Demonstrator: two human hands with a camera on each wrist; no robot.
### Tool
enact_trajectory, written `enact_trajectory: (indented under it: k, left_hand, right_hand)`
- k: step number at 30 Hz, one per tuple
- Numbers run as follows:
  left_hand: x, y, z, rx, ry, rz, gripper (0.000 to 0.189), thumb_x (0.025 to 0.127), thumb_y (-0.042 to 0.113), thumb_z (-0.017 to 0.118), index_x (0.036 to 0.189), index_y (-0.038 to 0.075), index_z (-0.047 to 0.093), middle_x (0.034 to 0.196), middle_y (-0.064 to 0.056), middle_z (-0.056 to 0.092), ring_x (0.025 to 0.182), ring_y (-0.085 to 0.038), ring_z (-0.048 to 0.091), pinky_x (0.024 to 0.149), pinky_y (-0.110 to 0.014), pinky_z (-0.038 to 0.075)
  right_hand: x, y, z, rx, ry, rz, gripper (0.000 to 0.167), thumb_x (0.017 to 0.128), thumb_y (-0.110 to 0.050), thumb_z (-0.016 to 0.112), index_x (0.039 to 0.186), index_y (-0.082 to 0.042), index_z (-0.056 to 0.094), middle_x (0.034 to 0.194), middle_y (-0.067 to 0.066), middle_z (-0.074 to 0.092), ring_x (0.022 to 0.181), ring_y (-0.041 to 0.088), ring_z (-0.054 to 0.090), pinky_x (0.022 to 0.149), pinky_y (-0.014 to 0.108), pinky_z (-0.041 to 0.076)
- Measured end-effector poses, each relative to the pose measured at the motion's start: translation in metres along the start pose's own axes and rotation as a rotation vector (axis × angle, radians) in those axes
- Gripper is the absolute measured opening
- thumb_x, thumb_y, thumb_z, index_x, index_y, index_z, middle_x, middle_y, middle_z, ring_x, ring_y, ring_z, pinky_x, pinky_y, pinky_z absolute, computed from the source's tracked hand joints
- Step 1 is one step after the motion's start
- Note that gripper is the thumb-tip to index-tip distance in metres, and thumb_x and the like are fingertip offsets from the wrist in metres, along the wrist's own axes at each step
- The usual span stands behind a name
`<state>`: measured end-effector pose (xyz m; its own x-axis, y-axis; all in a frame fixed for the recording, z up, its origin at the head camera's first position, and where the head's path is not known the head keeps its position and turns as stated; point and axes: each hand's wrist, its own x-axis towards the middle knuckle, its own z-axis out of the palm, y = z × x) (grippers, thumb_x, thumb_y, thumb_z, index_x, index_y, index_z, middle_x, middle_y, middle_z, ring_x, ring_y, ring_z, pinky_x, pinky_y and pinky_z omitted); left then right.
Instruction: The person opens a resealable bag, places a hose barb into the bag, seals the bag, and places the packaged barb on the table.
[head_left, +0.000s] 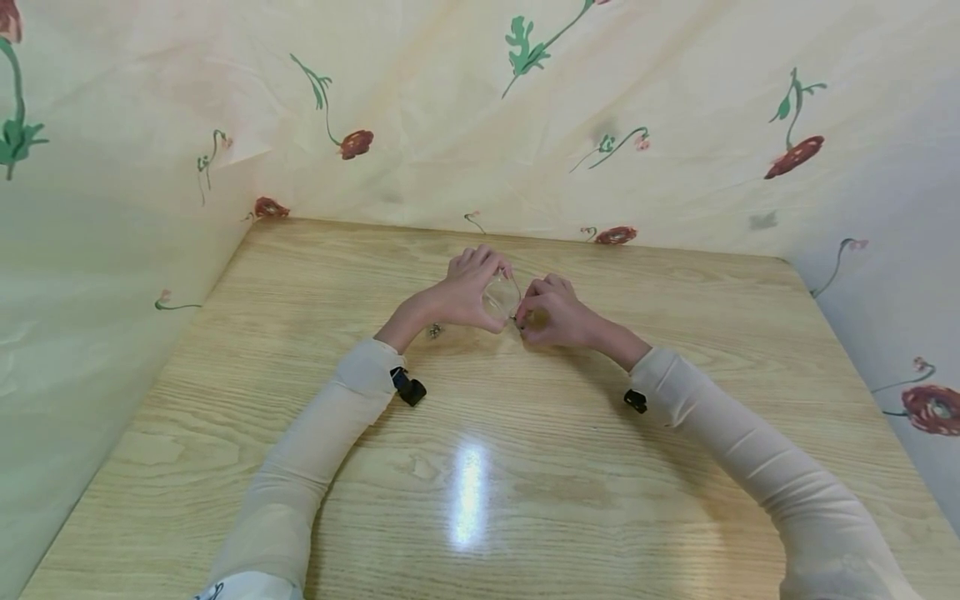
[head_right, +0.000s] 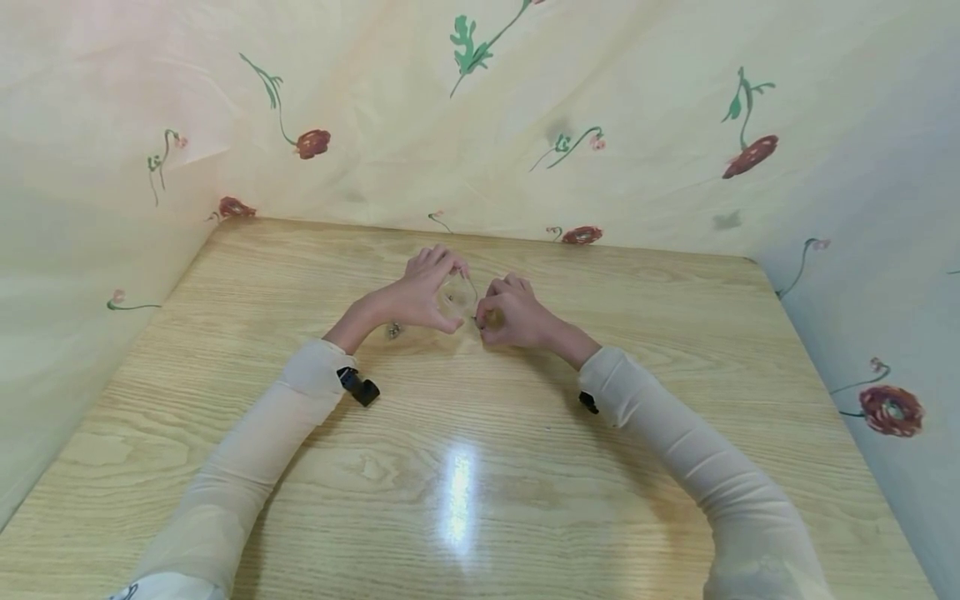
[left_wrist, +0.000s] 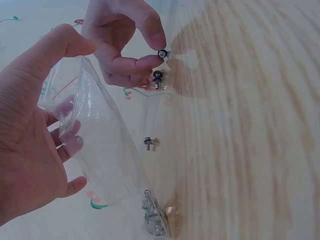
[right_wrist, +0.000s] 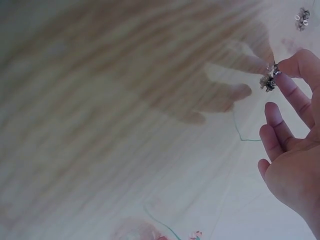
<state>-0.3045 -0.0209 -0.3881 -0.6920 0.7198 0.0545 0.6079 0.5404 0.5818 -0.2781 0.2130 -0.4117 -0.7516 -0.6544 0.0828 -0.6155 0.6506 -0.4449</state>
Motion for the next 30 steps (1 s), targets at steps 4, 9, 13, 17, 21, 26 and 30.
enact_trajectory:
  k: [4, 9, 13, 17, 21, 26, 30]
  left_hand:
    - [0.0005, -0.0009, 0.0002, 0.004, 0.000, -0.003, 0.066, 0.077, 0.034, 0.075, 0.130, 0.011, 0.043, 0.129, -0.013, 0.040, 0.113, -0.026, 0.029, 0.097, -0.046, 0.023]
    - [0.0010, -0.0012, 0.0006, -0.001, 0.000, -0.004, 0.067, 0.078, 0.035, 0.076, 0.130, 0.010, 0.042, 0.129, -0.013, 0.039, 0.112, -0.025, 0.029, 0.097, -0.046, 0.023]
    - [0.0012, -0.0014, 0.0004, -0.008, 0.002, 0.001, 0.067, 0.078, 0.036, 0.077, 0.129, 0.010, 0.042, 0.129, -0.014, 0.039, 0.112, -0.025, 0.029, 0.097, -0.046, 0.022]
    - [0.0013, -0.0013, 0.0001, -0.005, 0.002, 0.001, 0.065, 0.079, 0.036, 0.076, 0.128, 0.011, 0.042, 0.128, -0.013, 0.039, 0.112, -0.025, 0.029, 0.097, -0.046, 0.022]
    - [0.0007, -0.0003, -0.0001, -0.002, 0.004, -0.001, 0.064, 0.079, 0.036, 0.077, 0.127, 0.013, 0.042, 0.127, -0.011, 0.039, 0.112, -0.025, 0.029, 0.096, -0.045, 0.022]
    - [0.0007, -0.0003, 0.0001, 0.001, 0.002, 0.002, 0.066, 0.079, 0.036, 0.077, 0.129, 0.011, 0.042, 0.127, -0.013, 0.039, 0.111, -0.025, 0.029, 0.096, -0.045, 0.022]
    - [0.0013, -0.0007, 0.0007, 0.005, 0.000, 0.004, 0.066, 0.079, 0.035, 0.076, 0.130, 0.011, 0.042, 0.128, -0.013, 0.039, 0.111, -0.025, 0.029, 0.096, -0.045, 0.022]
  right_hand:
    - [0.0000, -0.0001, 0.0000, 0.008, -0.008, 0.007, 0.011, 0.078, -0.011, 0.080, 0.087, -0.014, 0.075, 0.102, 0.009, 0.061, 0.091, 0.025, 0.037, 0.092, 0.050, 0.025]
    - [-0.0004, -0.0008, -0.0011, 0.012, -0.014, 0.011, 0.009, 0.078, -0.010, 0.079, 0.085, -0.014, 0.073, 0.100, 0.008, 0.060, 0.091, 0.025, 0.037, 0.095, 0.054, 0.026]
    - [-0.0009, -0.0014, -0.0020, 0.008, -0.015, 0.020, 0.010, 0.077, -0.009, 0.079, 0.083, -0.014, 0.072, 0.099, 0.008, 0.060, 0.092, 0.025, 0.038, 0.098, 0.058, 0.026]
    - [-0.0013, -0.0001, -0.0021, -0.001, -0.011, 0.026, 0.012, 0.076, -0.008, 0.080, 0.081, -0.015, 0.070, 0.100, 0.009, 0.061, 0.092, 0.026, 0.039, 0.098, 0.058, 0.026]
    - [-0.0017, 0.0012, -0.0030, -0.001, -0.010, 0.042, 0.012, 0.076, -0.009, 0.080, 0.081, -0.015, 0.071, 0.102, 0.009, 0.061, 0.092, 0.026, 0.039, 0.100, 0.057, 0.026]
    - [-0.0025, 0.0027, -0.0052, -0.004, -0.003, 0.053, 0.010, 0.076, -0.009, 0.078, 0.082, -0.015, 0.072, 0.101, 0.008, 0.061, 0.093, 0.026, 0.040, 0.100, 0.057, 0.026]
    - [-0.0032, 0.0026, -0.0079, 0.007, 0.000, 0.061, 0.010, 0.076, -0.009, 0.078, 0.083, -0.014, 0.073, 0.100, 0.008, 0.062, 0.095, 0.026, 0.041, 0.100, 0.058, 0.026]
